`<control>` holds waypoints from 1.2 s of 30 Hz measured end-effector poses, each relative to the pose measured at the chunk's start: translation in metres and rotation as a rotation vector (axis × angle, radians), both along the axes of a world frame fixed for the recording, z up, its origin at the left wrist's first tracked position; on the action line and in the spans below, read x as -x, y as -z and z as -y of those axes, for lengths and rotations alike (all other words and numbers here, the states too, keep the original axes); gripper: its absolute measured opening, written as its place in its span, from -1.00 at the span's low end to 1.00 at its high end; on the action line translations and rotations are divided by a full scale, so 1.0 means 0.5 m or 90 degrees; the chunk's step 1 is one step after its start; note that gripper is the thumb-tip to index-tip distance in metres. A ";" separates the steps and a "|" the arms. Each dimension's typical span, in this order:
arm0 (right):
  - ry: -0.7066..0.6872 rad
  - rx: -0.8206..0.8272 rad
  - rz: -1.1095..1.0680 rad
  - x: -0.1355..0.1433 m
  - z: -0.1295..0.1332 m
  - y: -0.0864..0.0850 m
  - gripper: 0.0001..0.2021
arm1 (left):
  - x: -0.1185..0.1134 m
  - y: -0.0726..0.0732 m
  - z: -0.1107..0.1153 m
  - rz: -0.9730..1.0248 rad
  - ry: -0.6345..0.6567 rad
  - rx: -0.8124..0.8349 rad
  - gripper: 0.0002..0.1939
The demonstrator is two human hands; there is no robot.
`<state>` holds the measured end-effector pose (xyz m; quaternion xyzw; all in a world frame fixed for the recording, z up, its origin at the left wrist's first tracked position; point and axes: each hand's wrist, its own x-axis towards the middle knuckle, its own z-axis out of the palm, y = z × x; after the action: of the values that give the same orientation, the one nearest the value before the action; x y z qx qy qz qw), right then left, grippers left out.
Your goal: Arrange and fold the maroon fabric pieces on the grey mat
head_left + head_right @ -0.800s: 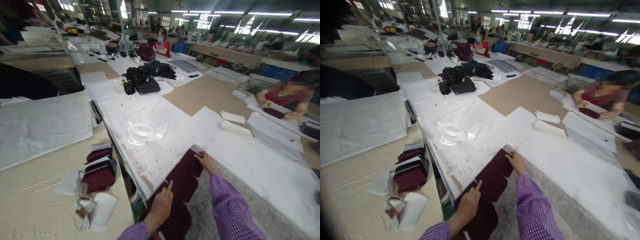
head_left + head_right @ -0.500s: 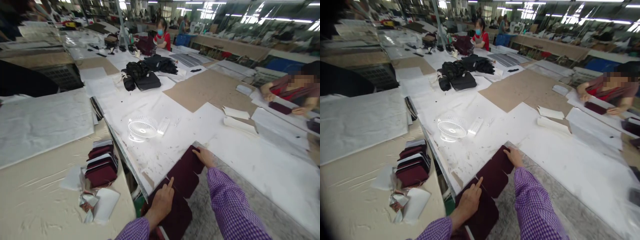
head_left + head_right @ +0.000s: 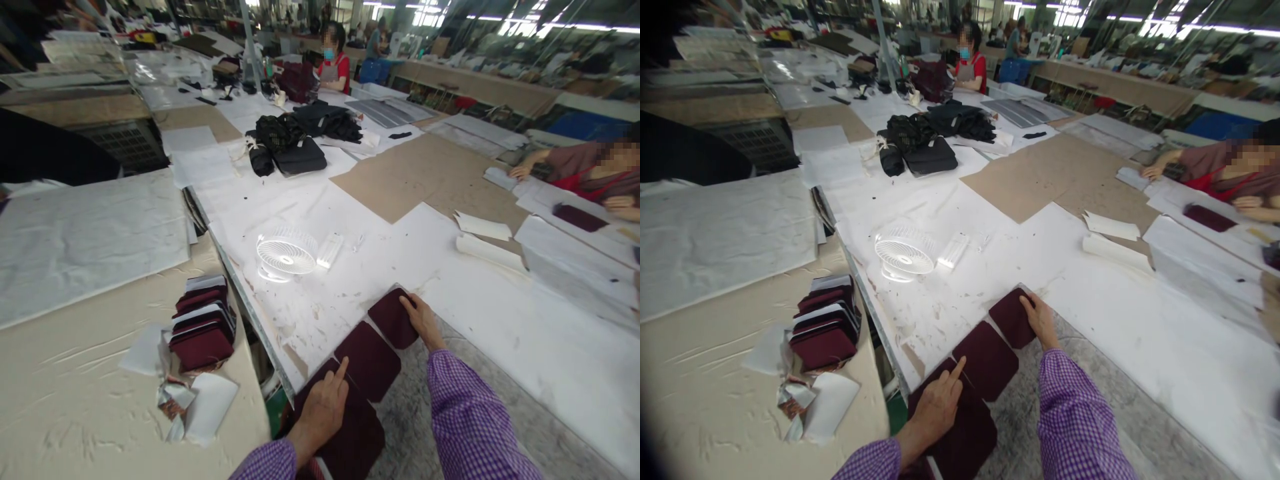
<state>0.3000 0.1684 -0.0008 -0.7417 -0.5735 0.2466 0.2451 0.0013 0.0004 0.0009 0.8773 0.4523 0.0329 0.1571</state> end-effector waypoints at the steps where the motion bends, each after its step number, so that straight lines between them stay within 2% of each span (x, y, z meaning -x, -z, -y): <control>1: -0.005 0.014 -0.010 0.000 -0.003 0.003 -0.68 | 0.000 0.000 0.000 -0.002 0.001 0.000 -0.80; 6: -0.010 0.067 -0.065 -0.003 -0.009 0.003 -0.71 | 0.001 0.003 -0.001 -0.012 0.002 0.004 -0.77; 13: -0.022 0.117 -0.154 -0.001 0.000 0.006 -0.64 | 0.001 0.006 -0.002 -0.006 0.004 0.019 -0.79; 22: -0.065 0.088 -0.044 -0.010 -0.013 0.031 -0.72 | 0.001 0.001 -0.006 -0.005 0.007 0.014 -0.78; 36: -0.105 0.054 0.051 -0.023 -0.020 0.047 -0.71 | 0.000 -0.002 -0.004 -0.005 0.002 0.019 -0.79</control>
<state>0.3113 0.1785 -0.0243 -0.7108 -0.6310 0.2605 0.1694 0.0015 0.0024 0.0019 0.8756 0.4524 0.0223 0.1681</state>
